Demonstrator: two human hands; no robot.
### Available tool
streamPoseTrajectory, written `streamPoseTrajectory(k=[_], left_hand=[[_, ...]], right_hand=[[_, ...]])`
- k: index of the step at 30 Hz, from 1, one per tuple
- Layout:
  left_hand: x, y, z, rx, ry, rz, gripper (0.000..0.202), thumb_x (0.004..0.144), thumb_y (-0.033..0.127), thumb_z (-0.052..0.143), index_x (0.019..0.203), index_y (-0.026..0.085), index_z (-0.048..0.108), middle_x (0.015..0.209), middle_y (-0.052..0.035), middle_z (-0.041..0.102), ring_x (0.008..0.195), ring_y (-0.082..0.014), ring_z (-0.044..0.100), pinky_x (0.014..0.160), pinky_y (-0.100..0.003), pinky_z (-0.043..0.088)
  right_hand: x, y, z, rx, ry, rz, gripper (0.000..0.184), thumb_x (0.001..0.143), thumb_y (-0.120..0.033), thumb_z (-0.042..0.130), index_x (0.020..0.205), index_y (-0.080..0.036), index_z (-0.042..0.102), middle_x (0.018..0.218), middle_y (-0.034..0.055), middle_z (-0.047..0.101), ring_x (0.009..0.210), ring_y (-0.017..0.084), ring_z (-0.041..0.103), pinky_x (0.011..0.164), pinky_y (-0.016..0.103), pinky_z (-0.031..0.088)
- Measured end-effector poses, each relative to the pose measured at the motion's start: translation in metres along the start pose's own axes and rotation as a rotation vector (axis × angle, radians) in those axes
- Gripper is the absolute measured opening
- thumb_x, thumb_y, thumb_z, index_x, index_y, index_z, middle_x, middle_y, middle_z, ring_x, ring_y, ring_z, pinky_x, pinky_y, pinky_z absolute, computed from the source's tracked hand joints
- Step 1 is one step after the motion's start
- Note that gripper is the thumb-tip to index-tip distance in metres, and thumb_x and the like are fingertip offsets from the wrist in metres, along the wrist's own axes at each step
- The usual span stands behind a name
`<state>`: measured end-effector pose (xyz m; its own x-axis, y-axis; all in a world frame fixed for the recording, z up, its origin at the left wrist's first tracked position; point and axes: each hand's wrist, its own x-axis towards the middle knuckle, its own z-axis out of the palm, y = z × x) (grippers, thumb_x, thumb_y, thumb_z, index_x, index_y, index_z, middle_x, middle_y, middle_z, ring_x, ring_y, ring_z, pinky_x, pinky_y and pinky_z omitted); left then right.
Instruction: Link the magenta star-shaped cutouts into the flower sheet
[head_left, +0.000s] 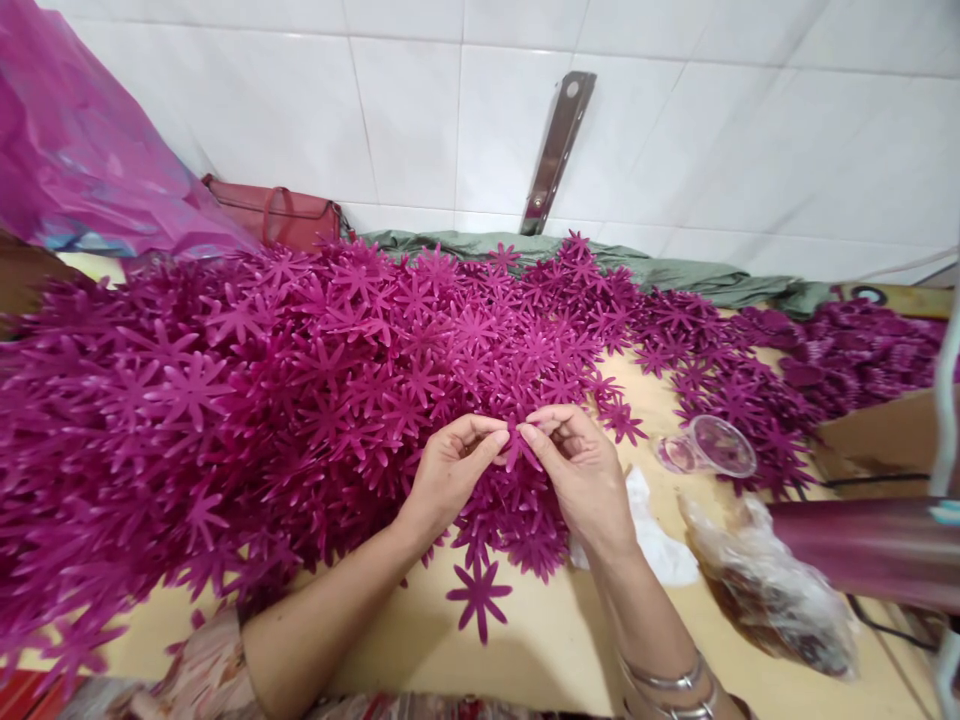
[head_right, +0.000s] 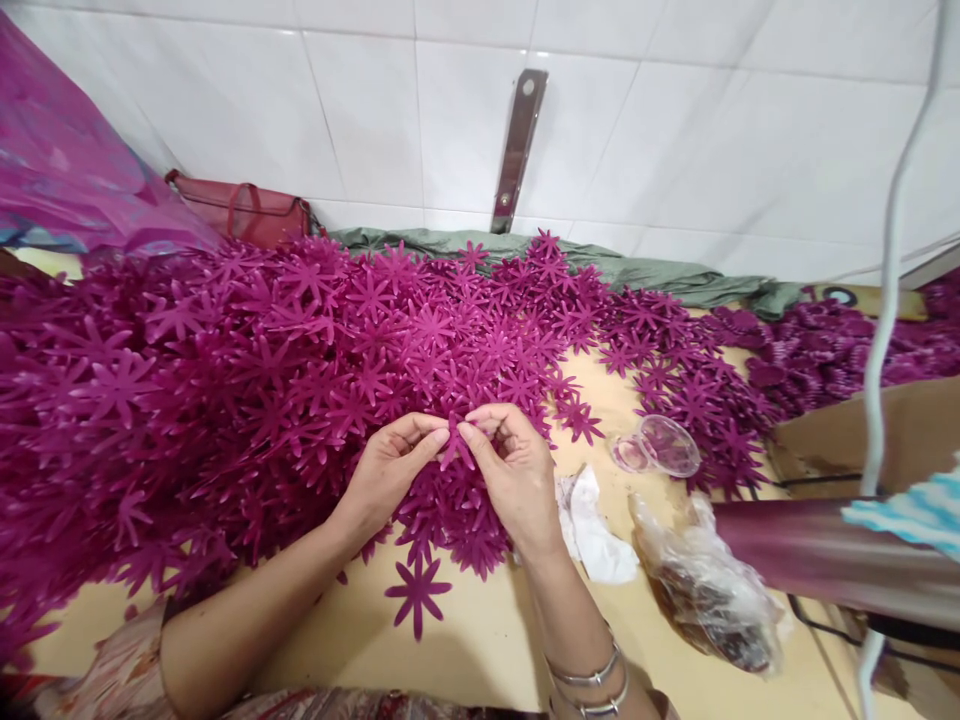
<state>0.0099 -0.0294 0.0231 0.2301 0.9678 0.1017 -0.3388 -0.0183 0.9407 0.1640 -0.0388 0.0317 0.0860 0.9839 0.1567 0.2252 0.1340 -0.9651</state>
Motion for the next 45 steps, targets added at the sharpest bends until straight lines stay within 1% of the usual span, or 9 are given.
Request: streamPoseTrajectory(k=[8,13,20,24,28,31,36,40,45], left_hand=[[0.001,-0.006,-0.003,-0.047,-0.015,-0.039,0.036,0.084,0.029,0.078,0.118,0.016,0.071,0.093,-0.0036,0.069,0.097,-0.0120,0.064,0.084,-0.018,0.051],[-0.001,0.001,0.000,0.039,-0.003,0.021,0.025,0.089,0.029,0.072,0.110,0.015,0.073,0.108,-0.0066,0.071,0.102,-0.0126,0.065,0.095,-0.021,0.050],[-0.004,0.005,0.004,-0.013,0.007,0.008,0.020,0.089,0.031,0.072,0.098,0.013,0.071,0.095,-0.0045,0.070,0.086,-0.0100,0.065,0.084,-0.019,0.052],[-0.003,0.002,0.002,0.068,0.093,0.057,0.021,0.091,0.034,0.070,0.098,0.014,0.072,0.094,-0.0038,0.069,0.085,-0.0086,0.061,0.083,-0.017,0.048],[-0.001,-0.002,0.000,0.059,0.185,0.092,0.022,0.093,0.036,0.067,0.100,0.014,0.068,0.092,-0.0023,0.064,0.080,-0.0072,0.054,0.076,-0.017,0.045],[-0.001,-0.003,-0.001,-0.011,0.218,0.078,0.023,0.095,0.038,0.064,0.106,0.017,0.060,0.087,-0.0001,0.059,0.076,-0.0074,0.053,0.075,-0.019,0.050],[-0.004,-0.001,0.002,-0.075,0.192,0.053,0.035,0.096,0.040,0.062,0.127,0.027,0.050,0.095,0.0007,0.057,0.091,-0.0112,0.062,0.092,-0.032,0.059],[-0.003,0.000,0.004,-0.069,0.137,0.038,0.034,0.094,0.041,0.066,0.122,0.024,0.060,0.120,-0.0030,0.060,0.103,-0.0120,0.062,0.100,-0.031,0.056],[-0.001,-0.002,0.003,-0.055,0.129,-0.012,0.039,0.088,0.043,0.073,0.118,0.018,0.069,0.122,-0.0072,0.065,0.107,-0.0147,0.062,0.103,-0.030,0.051]], right_hand=[[-0.001,-0.001,0.000,-0.089,-0.002,-0.049,0.057,0.086,-0.055,0.059,0.112,-0.004,0.059,0.104,0.0053,0.057,0.092,-0.010,0.056,0.086,-0.006,0.048],[-0.003,0.003,-0.001,-0.254,0.060,-0.133,0.048,0.092,-0.052,0.052,0.108,-0.009,0.068,0.109,0.0019,0.059,0.099,-0.011,0.057,0.093,-0.005,0.046],[-0.006,-0.002,-0.002,-0.449,0.230,-0.412,0.031,0.094,-0.035,0.050,0.106,-0.015,0.071,0.120,-0.0014,0.055,0.118,-0.010,0.053,0.113,0.003,0.042],[0.000,-0.002,-0.006,-0.169,0.384,-0.279,0.043,0.094,-0.044,0.050,0.109,-0.004,0.057,0.125,0.0051,0.052,0.120,-0.007,0.054,0.113,0.005,0.045],[0.007,0.005,-0.009,0.044,0.471,-0.118,0.058,0.092,-0.057,0.049,0.117,-0.004,0.045,0.118,0.0080,0.053,0.101,-0.009,0.055,0.092,-0.001,0.047],[0.011,0.007,-0.008,0.194,0.417,-0.041,0.062,0.092,-0.062,0.045,0.115,-0.006,0.036,0.106,0.0064,0.053,0.083,-0.010,0.050,0.077,0.000,0.043],[0.014,0.003,-0.004,0.392,0.191,0.069,0.076,0.079,-0.066,0.060,0.118,-0.008,0.031,0.092,0.0028,0.050,0.076,-0.006,0.051,0.073,0.005,0.046],[0.011,0.000,-0.003,0.386,0.071,0.137,0.086,0.070,-0.058,0.072,0.128,-0.010,0.031,0.101,0.0046,0.055,0.082,-0.005,0.055,0.077,0.004,0.048],[0.005,0.000,-0.001,0.261,-0.048,0.084,0.073,0.080,-0.053,0.066,0.127,-0.009,0.032,0.097,0.0034,0.056,0.080,-0.008,0.053,0.075,-0.001,0.045]])
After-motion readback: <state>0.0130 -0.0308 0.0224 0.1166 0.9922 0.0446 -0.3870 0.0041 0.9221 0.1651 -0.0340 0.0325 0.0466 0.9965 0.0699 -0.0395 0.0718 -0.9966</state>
